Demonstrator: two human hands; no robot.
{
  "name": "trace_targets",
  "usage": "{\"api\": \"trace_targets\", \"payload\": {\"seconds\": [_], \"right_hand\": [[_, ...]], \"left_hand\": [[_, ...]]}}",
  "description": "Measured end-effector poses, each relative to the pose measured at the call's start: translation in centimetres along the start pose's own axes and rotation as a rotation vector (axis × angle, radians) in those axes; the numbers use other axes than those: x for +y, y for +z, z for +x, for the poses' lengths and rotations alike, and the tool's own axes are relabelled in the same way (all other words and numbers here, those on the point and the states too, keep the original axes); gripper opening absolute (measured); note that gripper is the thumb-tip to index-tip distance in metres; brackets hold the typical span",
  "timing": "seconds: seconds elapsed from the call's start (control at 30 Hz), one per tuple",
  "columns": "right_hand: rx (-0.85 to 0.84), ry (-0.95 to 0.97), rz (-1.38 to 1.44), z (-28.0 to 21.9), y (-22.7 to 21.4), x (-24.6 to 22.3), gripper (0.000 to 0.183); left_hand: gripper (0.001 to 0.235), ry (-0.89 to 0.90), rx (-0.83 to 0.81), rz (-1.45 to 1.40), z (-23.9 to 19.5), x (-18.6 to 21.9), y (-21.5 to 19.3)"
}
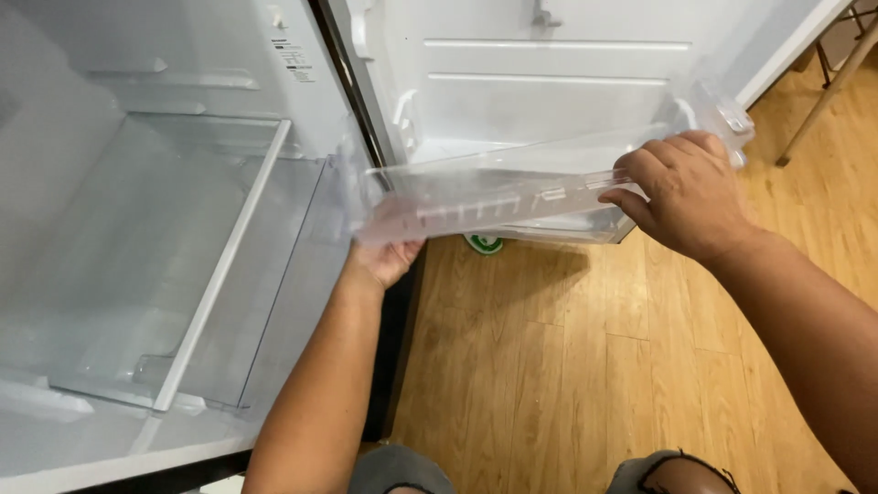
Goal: The person assembles the interior components of a refrigerator. They place a clear plastic drawer into the bottom compartment, insert a glass shelf with a white support bar into the main section, and install a white ice maker unit at the top. Finally, they place an ice cube tray into the door shelf.
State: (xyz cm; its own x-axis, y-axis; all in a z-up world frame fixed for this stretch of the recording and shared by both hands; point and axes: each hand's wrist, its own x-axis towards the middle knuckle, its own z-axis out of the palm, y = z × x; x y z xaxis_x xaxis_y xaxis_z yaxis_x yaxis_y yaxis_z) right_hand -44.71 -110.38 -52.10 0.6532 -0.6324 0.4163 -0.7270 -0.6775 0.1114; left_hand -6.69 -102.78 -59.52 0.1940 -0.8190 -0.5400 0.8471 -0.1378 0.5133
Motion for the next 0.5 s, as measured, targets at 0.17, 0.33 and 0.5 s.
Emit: {"api": "trace_targets", "payload": {"seconds": [0.17,0.33,0.5], "right_hand": [[0.072,0.068,0.002,-0.1,1.2,0.1,0.031],[0.096,0.137,-0.019,0.2,1.2,-0.5,0.03],[0.115,0.169,-0.073,1.1,2.3,0.4,0.035]], "left_hand": [[0.039,0.062,-0.252,0.208,4.5,-1.9,-2.7],[0.021,0.13,-0.293,0.284,1.1,-1.8,0.9],[0.018,0.176,-0.422,0.279,0.7,-1.2,2.6]]}}
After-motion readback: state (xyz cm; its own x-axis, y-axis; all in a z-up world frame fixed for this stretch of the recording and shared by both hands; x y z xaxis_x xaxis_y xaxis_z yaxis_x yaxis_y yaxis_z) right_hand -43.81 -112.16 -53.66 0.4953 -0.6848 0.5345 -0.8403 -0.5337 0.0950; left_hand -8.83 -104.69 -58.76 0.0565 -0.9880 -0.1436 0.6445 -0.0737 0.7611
